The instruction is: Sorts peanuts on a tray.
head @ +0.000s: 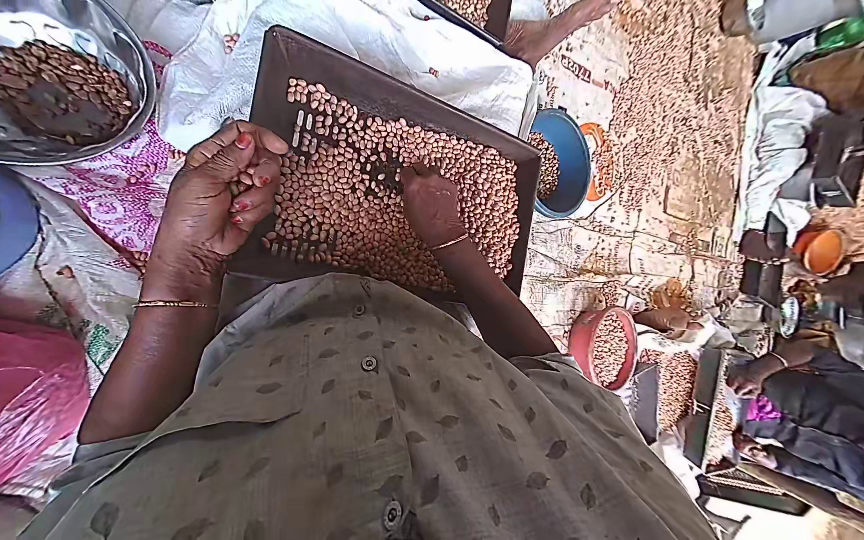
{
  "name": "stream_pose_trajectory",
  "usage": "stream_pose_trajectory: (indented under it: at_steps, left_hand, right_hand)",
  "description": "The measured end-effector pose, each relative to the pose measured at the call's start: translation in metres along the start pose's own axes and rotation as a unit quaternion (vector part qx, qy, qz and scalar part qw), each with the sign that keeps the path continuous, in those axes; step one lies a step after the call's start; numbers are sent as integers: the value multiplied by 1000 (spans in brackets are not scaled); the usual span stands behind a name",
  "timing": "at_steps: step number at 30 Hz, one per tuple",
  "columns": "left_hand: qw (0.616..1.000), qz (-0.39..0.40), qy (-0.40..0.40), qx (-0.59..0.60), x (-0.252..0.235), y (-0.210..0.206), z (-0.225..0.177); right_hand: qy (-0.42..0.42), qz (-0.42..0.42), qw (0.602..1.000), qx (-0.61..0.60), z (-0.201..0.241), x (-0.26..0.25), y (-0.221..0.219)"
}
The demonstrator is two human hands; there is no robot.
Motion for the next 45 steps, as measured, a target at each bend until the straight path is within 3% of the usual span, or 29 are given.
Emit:
stream_pose_trajectory:
  at_steps: [3,6,9,11,14,17,20,22,26,29,32,35,37,39,41,45]
  left_hand:
    - [998,-16,44,-50,1,-6,1]
    - [992,-36,75,-96,1,-8,6]
    - [983,-30,114,-142,-2,-10,15]
    - [990,-1,104,-94,-4,-9,12]
    - [997,18,37,65,0,0,5]
    - [977,29,-15,212,4,11,1]
    - [960,18,-37,278,4,17,2]
    - [953,9,-44,299,4,19,2]
    - [956,5,-49,290,3,15,1]
    - [961,12,-51,271,2,13,0]
    - [971,13,-52,234,2,12,-1]
    - [973,15,-57,223,3,12,-1]
    - [973,12,-58,223,4,14,0]
    - [973,11,-58,223,4,15,0]
    - [972,15,-58,229,4,14,-1]
    - [973,14,-52,223,2,14,-1]
  right_hand:
    - [-33,17,999,-25,-4,-7,1]
    - [27,-62,978,-200,-9,-12,18]
    - [157,-95,858,-480,29,-5,48]
    - [199,-103,802,-554,57,-6,56]
    - [212,-157,826,-498,76,-17,32]
    - [325,-76,886,-321,94,-5,-14]
    - [404,-75,902,-130,81,17,-49]
    - [382,-101,914,-98,54,22,-50]
    - [213,-137,960,-116,-1,16,-39]
    - [125,-187,945,-239,-16,4,-19]
    - [133,-203,925,-291,6,-15,5]
    - [205,-148,926,-280,46,-36,8]
    - [218,-63,936,-267,66,-48,-1]
    - [169,35,932,-320,66,-58,-10]
    - [93,74,899,-421,52,-63,-14]
    - [-11,-5,870,-493,10,-62,-13]
Point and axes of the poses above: each hand's wrist, its own x-axis away from the middle knuckle, its own y-axis out of the back of the hand, z = x × y, the point moved 4 cm from there along -x, towards the middle knuckle, and after that the axes turned 2 degrees about -z, right-handed, at the moved point
